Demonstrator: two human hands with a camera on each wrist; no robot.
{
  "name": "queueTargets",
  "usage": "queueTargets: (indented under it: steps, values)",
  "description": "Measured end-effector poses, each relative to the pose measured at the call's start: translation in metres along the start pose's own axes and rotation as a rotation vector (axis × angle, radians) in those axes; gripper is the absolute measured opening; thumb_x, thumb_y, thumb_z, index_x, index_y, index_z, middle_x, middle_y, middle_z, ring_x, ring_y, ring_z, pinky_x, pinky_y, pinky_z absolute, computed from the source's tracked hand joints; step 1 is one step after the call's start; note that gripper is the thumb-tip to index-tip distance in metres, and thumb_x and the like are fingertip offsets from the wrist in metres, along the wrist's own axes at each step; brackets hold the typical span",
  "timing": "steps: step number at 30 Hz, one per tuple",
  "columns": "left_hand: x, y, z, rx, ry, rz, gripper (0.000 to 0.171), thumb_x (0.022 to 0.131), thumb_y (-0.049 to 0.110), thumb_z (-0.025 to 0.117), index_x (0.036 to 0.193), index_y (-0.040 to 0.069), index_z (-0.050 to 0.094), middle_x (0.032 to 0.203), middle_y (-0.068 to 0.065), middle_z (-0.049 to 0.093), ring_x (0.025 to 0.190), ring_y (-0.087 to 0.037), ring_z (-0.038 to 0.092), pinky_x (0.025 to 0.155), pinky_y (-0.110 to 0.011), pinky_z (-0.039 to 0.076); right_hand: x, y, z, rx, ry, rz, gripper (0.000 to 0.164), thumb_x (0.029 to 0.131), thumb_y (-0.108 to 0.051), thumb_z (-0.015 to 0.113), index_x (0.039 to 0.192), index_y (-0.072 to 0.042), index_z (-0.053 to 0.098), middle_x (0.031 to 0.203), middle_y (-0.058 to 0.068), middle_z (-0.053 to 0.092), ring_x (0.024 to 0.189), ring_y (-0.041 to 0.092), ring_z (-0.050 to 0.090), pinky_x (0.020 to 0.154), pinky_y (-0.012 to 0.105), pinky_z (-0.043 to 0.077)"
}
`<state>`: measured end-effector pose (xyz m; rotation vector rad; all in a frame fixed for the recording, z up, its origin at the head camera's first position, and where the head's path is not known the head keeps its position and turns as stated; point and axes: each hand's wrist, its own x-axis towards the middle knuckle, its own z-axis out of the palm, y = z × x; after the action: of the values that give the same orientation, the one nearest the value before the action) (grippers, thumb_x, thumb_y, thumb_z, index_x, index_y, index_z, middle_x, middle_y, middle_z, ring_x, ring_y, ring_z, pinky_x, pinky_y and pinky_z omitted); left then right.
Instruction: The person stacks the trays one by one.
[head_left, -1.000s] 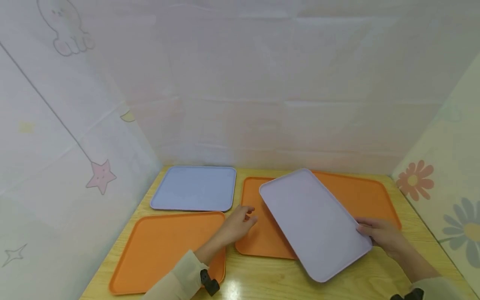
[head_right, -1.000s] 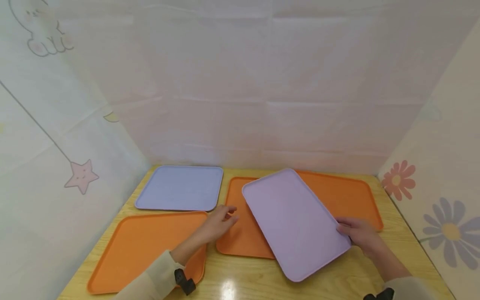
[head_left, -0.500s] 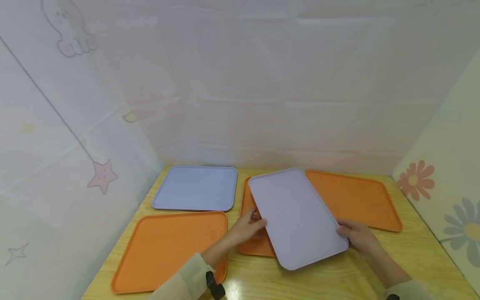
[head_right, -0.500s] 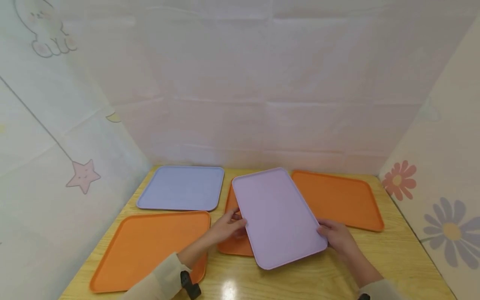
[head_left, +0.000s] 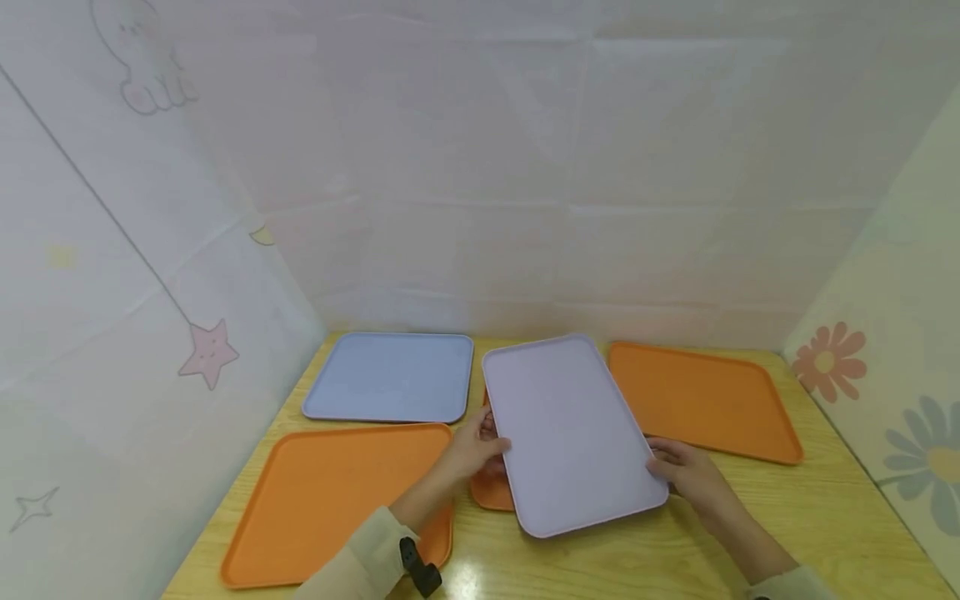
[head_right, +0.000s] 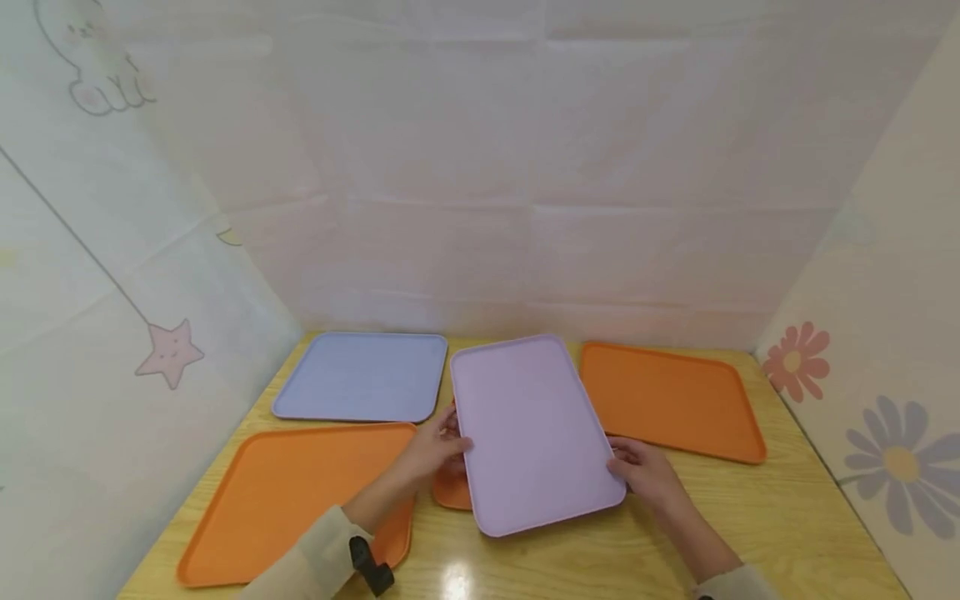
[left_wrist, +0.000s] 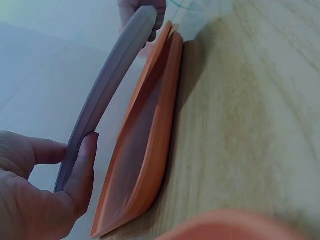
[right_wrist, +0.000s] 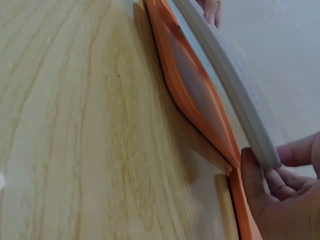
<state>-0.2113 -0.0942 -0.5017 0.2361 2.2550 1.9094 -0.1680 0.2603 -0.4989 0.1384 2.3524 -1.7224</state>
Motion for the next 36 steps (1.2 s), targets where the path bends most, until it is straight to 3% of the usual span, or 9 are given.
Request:
queueTargets:
  steps: [2, 5, 9, 12, 18, 25, 36]
  values:
    - [0.001, 0.001, -0.005, -0.008, 0.015, -0.010, 0.078, 0.085, -0.003, 0.072, 0.151, -0.012, 0.032, 0.109, -0.020, 0.054, 0.094, -0.022, 0.059, 0.077, -0.029, 0.055, 0.001, 0.000, 0.001, 0.033, -0.054, -0.014, 0.058, 0.097, -0.007, 0.062, 0.147, 0.011, 0.040, 0.111, 0.018, 0.063, 0.099, 0.024, 0.064, 0.082, 0.034, 0.057]
    - [0.003, 0.004, -0.012, -0.047, -0.013, -0.046, 0.080, 0.085, -0.004, 0.071, 0.153, -0.010, 0.029, 0.111, -0.021, 0.053, 0.091, -0.022, 0.061, 0.075, -0.035, 0.059, 0.004, 0.001, 0.004, 0.073, -0.122, -0.028, 0.064, 0.097, -0.007, 0.062, 0.152, 0.006, 0.033, 0.104, 0.014, 0.060, 0.095, 0.024, 0.063, 0.082, 0.035, 0.056]
    - [0.006, 0.004, -0.022, -0.111, -0.076, -0.109, 0.080, 0.088, -0.005, 0.068, 0.156, -0.005, 0.026, 0.119, -0.025, 0.053, 0.081, -0.022, 0.065, 0.069, -0.045, 0.062, 0.013, -0.001, 0.006, 0.103, -0.166, -0.066, 0.066, 0.098, -0.014, 0.062, 0.154, 0.002, 0.031, 0.107, 0.013, 0.059, 0.099, 0.024, 0.063, 0.085, 0.037, 0.055]
    - [0.008, 0.001, -0.028, -0.145, -0.097, -0.135, 0.081, 0.087, -0.005, 0.068, 0.157, -0.002, 0.027, 0.121, -0.026, 0.054, 0.078, -0.023, 0.067, 0.066, -0.043, 0.062, 0.019, -0.004, 0.009, 0.136, -0.168, -0.075, 0.063, 0.099, -0.017, 0.061, 0.154, -0.001, 0.034, 0.111, 0.013, 0.057, 0.101, 0.023, 0.063, 0.087, 0.038, 0.055]
    - [0.014, -0.007, -0.038, -0.121, -0.162, -0.136, 0.080, 0.088, -0.002, 0.069, 0.157, 0.000, 0.028, 0.117, -0.022, 0.056, 0.080, -0.022, 0.068, 0.067, -0.040, 0.062, 0.033, -0.009, 0.014, 0.202, -0.161, -0.041, 0.065, 0.099, -0.016, 0.062, 0.156, -0.005, 0.033, 0.115, 0.010, 0.062, 0.101, 0.020, 0.065, 0.087, 0.038, 0.056]
    - [0.019, -0.002, -0.048, -0.104, -0.225, -0.132, 0.081, 0.091, 0.001, 0.069, 0.159, 0.000, 0.024, 0.121, -0.024, 0.054, 0.085, -0.024, 0.068, 0.071, -0.044, 0.062, 0.048, -0.011, 0.013, 0.229, -0.195, -0.004, 0.071, 0.098, -0.013, 0.062, 0.159, -0.009, 0.025, 0.125, 0.016, 0.061, 0.102, 0.025, 0.066, 0.083, 0.043, 0.059]
    - [0.026, 0.002, -0.050, -0.043, -0.212, -0.169, 0.082, 0.090, 0.000, 0.069, 0.159, 0.000, 0.025, 0.120, -0.022, 0.050, 0.090, -0.024, 0.067, 0.071, -0.049, 0.062, 0.058, -0.005, 0.016, 0.252, -0.233, 0.026, 0.076, 0.096, -0.008, 0.063, 0.161, -0.010, 0.022, 0.138, 0.025, 0.054, 0.103, 0.028, 0.067, 0.083, 0.049, 0.060]
